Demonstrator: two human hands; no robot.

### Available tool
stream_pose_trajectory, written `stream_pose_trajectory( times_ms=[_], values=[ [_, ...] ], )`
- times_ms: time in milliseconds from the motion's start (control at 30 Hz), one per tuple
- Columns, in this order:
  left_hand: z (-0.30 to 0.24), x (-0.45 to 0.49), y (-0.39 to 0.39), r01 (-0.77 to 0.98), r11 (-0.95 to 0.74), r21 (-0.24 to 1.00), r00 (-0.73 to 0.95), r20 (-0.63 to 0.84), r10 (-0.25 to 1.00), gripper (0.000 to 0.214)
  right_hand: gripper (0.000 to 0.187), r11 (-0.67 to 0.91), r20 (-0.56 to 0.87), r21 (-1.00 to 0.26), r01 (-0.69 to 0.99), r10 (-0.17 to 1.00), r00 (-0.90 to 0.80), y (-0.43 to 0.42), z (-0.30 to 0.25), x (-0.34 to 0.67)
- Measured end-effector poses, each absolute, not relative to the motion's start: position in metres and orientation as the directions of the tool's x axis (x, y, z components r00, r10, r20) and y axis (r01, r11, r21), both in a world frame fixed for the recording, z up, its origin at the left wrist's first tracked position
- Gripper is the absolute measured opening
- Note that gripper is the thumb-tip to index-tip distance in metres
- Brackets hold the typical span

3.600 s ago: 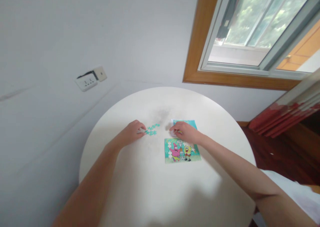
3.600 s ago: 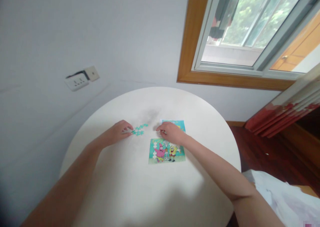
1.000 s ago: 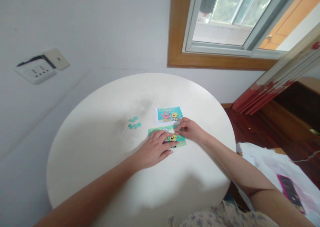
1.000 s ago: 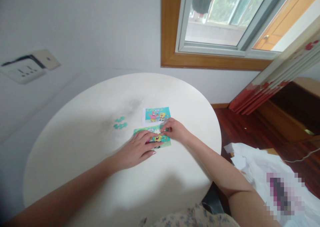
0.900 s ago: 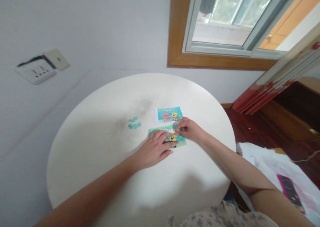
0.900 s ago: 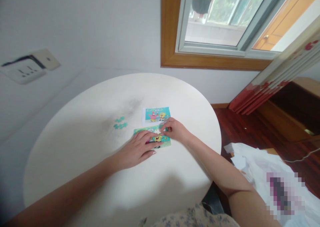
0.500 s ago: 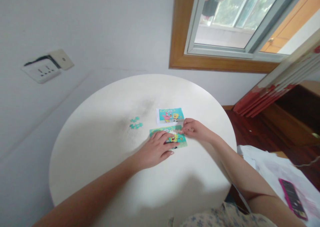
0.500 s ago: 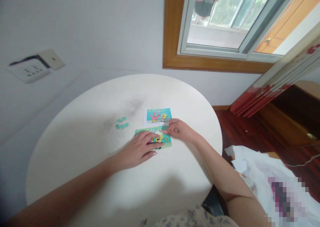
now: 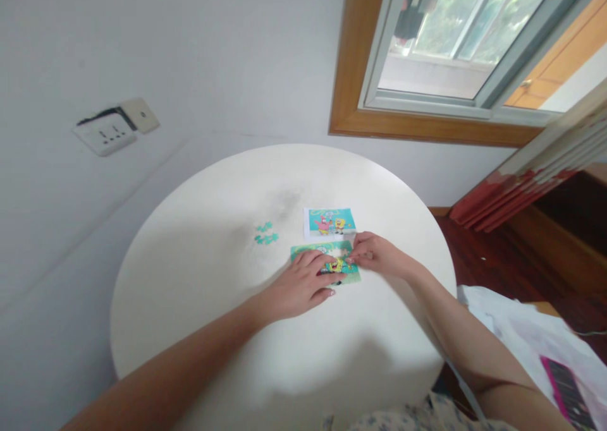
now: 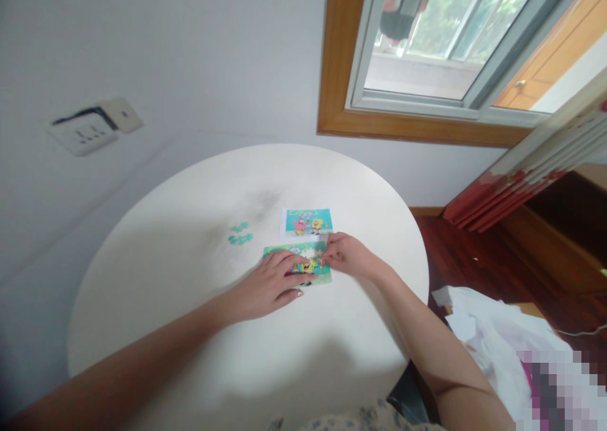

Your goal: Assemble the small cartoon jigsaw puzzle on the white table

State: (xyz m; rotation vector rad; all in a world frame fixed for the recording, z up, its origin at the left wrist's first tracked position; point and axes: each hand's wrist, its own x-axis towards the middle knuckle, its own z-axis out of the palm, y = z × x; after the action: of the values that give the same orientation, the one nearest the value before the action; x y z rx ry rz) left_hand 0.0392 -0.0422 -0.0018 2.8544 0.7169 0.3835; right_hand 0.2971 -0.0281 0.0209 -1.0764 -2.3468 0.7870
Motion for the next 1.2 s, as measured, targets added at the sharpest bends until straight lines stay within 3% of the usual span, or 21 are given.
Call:
stream_pose_trajectory(
  times_ms=[233, 400, 567, 733, 900, 1067, 1200],
  values=[
    [-0.002, 0.038, -0.045, 0.428, -0.873, 0.232, 0.845, 0.24, 0.478, 0.039, 0.025, 0.522, 0.101, -0.609, 0.597, 0.797, -0.595, -0.029, 0.016, 0.295],
    [0.013, 0.027, -0.036, 0.462, -0.853, 0.245, 0.794, 0.315, 0.52, 0.032, 0.022, 0.564, 0.196, -0.565, 0.602, 0.801, -0.566, -0.025, 0.018, 0.29],
    [0.027, -0.009, 0.0, 0.596, -0.762, 0.255, 0.626, 0.447, 0.639, 0.022, 0.018, 0.64, 0.261, -0.537, 0.55, 0.745, -0.614, -0.011, 0.031, 0.268],
    [0.018, -0.06, 0.045, 0.71, -0.628, 0.318, 0.362, 0.601, 0.713, 0.028, 0.021, 0.722, 0.211, -0.492, 0.486, 0.64, -0.739, 0.015, 0.03, 0.206],
    [0.003, -0.083, 0.062, 0.741, -0.486, 0.464, 0.087, 0.65, 0.755, 0.03, 0.025, 0.695, 0.179, -0.392, 0.603, 0.7, -0.691, 0.038, 0.021, 0.136],
    [-0.001, -0.083, 0.062, 0.746, -0.469, 0.472, 0.073, 0.642, 0.763, 0.03, 0.027, 0.578, 0.096, -0.248, 0.777, 0.813, -0.574, 0.043, 0.019, 0.1],
    [0.001, -0.083, 0.061, 0.738, -0.475, 0.478, 0.074, 0.643, 0.762, 0.029, 0.024, 0.539, 0.069, -0.26, 0.801, 0.838, -0.541, 0.041, 0.02, 0.092]
  ],
)
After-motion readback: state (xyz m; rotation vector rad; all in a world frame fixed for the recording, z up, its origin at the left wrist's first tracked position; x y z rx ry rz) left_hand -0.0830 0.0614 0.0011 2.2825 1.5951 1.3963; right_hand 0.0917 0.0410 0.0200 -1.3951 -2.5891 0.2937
